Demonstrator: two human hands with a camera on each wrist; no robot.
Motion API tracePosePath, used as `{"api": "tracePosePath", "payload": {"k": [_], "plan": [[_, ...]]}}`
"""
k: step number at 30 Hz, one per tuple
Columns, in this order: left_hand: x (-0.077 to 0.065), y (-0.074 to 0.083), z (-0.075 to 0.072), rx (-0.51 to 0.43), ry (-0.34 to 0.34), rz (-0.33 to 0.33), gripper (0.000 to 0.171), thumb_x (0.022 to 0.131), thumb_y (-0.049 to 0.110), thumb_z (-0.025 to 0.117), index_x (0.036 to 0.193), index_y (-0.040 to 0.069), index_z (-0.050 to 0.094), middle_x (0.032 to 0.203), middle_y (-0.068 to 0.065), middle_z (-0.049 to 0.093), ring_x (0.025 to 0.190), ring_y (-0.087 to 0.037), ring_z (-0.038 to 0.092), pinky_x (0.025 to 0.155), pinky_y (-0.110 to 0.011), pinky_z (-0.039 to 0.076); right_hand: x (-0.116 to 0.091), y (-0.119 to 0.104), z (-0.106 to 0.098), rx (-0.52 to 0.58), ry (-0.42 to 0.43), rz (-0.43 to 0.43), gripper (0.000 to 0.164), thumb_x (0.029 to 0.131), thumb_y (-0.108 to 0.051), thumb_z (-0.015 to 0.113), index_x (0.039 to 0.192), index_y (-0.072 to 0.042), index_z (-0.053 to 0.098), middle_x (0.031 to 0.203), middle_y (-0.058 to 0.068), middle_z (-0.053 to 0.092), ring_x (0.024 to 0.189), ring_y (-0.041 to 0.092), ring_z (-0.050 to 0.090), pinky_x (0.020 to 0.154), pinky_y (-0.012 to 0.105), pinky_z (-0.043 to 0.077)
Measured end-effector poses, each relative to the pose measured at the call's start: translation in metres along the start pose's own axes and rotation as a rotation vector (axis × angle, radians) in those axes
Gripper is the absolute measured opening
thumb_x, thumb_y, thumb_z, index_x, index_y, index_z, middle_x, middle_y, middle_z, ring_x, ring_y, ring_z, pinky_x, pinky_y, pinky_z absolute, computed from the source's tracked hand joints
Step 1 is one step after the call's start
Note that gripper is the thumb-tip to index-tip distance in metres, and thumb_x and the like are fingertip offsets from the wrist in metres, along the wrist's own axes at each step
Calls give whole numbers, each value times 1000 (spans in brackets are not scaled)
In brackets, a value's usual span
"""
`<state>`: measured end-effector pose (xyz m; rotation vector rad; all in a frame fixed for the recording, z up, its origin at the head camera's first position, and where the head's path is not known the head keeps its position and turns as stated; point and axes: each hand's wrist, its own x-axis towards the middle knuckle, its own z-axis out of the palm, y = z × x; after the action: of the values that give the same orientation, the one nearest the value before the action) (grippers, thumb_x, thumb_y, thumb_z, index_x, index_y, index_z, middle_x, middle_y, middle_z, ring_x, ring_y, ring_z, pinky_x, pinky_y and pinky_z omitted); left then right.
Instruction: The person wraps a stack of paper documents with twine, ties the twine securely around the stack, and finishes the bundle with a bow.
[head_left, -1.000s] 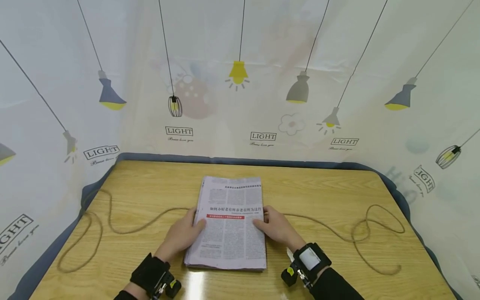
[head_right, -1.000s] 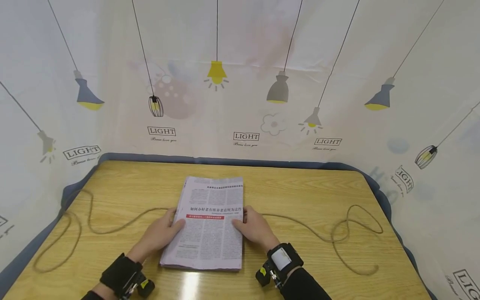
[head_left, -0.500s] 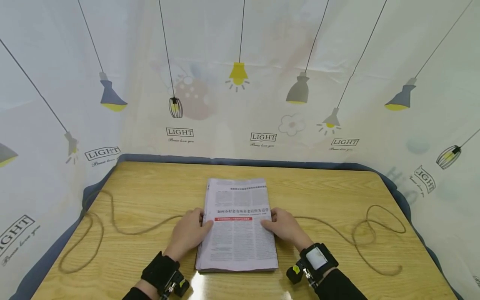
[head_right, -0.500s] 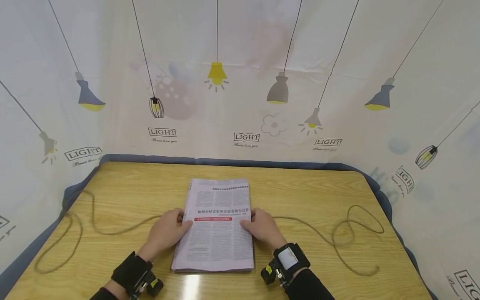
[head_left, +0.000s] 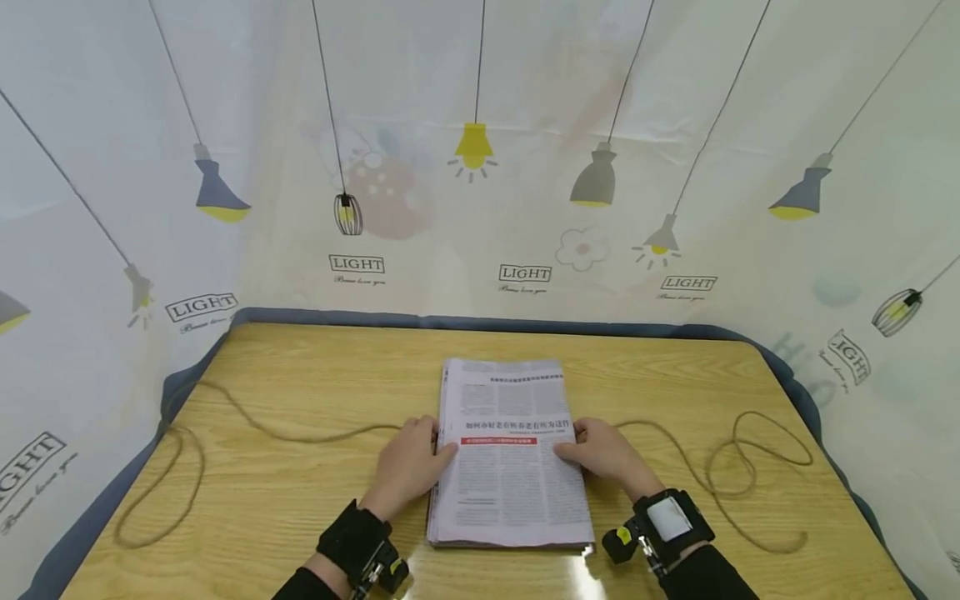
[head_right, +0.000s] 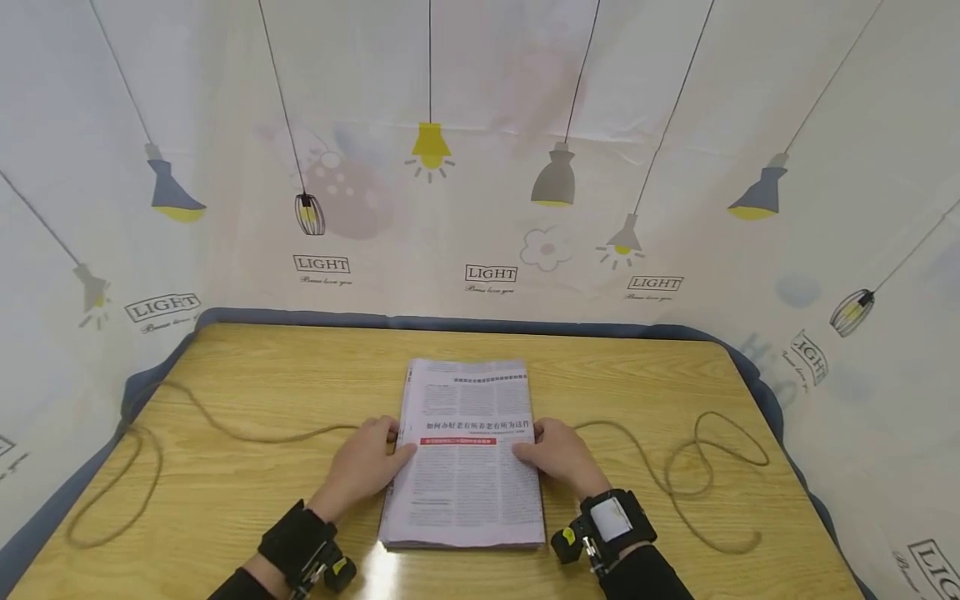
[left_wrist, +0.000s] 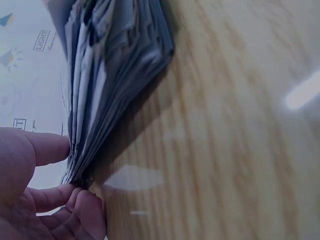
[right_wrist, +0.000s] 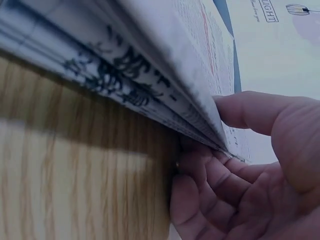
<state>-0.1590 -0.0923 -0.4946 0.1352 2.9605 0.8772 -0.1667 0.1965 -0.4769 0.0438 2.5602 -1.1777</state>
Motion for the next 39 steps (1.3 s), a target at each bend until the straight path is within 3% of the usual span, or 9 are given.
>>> {"api": "tracePosePath", "payload": {"k": [9, 13, 16, 20, 23, 27, 30, 34, 39], "plan": [[-1, -3, 4, -6, 14, 2, 33, 87, 35, 67, 105, 7, 61, 88, -4, 54, 70, -15, 49, 60, -30, 41, -3, 3, 0, -51, 46, -46, 31, 84, -26, 71, 102, -3, 61, 78, 5, 61, 66, 17, 54, 58, 30, 43], [-3, -10, 1, -28, 14, -12, 31, 87, 33, 66, 104, 7, 61, 88, -3, 55, 70, -14, 50, 60, -31, 42, -4, 3, 8, -88, 51, -85, 32, 85, -26, 71, 103, -4, 58, 75, 5, 57, 63, 16, 52, 55, 30, 41], [-1, -19, -4, -42, 57, -18, 23, 90, 33, 63, 99, 11, 64, 84, 0, 59, 67, -12, 51, 58, -30, 42, -5, 0, 11, -100, 58, -104, 33, 85, -26, 71, 104, -4, 56, 73, 5, 55, 62, 16, 50, 54, 30, 39], [1, -40, -26, -18, 166, -68, 17, 92, 30, 59, 89, 14, 64, 72, 1, 61, 56, -11, 50, 49, -29, 40, -7, -3, 12, -116, 61, -108, 34, 85, -26, 71, 103, -3, 55, 71, 5, 52, 60, 16, 48, 53, 30, 37], [-3, -59, -51, 44, 191, -126, 17, 92, 25, 58, 86, 11, 62, 64, -2, 57, 51, -15, 47, 44, -30, 35, -7, -3, 12, -124, 57, -102, 34, 85, -27, 70, 104, -4, 54, 71, 5, 51, 59, 16, 48, 53, 30, 37], [-7, -83, -79, 164, 153, -201, 25, 93, 24, 52, 75, 7, 56, 58, -4, 48, 48, -19, 45, 40, -31, 32, -6, -1, 12, -141, 61, -91, 34, 86, -27, 70, 105, -4, 53, 72, 5, 52, 60, 16, 48, 53, 29, 36], [-7, -99, -94, 234, 117, -297, 37, 95, 30, 48, 70, 3, 53, 57, -8, 47, 48, -23, 47, 40, -34, 34, -5, -1, 12, -139, 59, -84, 34, 87, -27, 69, 106, -5, 52, 74, 5, 53, 61, 17, 49, 54, 30, 37], [-10, -120, -106, 282, 78, -404, 48, 97, 37, 44, 65, 2, 53, 52, -8, 45, 47, -24, 48, 41, -34, 34, -5, -1, 14, -120, 48, -76, 33, 87, -25, 69, 107, -5, 53, 77, 6, 54, 63, 17, 50, 55, 31, 39], [-13, -131, -111, 299, 13, -450, 48, 97, 38, 43, 68, 2, 54, 52, -6, 42, 49, -24, 47, 45, -34, 33, -5, -2, 14, -116, 39, -75, 35, 86, -26, 70, 108, -4, 53, 78, 5, 55, 64, 17, 50, 55, 30, 40]]}}
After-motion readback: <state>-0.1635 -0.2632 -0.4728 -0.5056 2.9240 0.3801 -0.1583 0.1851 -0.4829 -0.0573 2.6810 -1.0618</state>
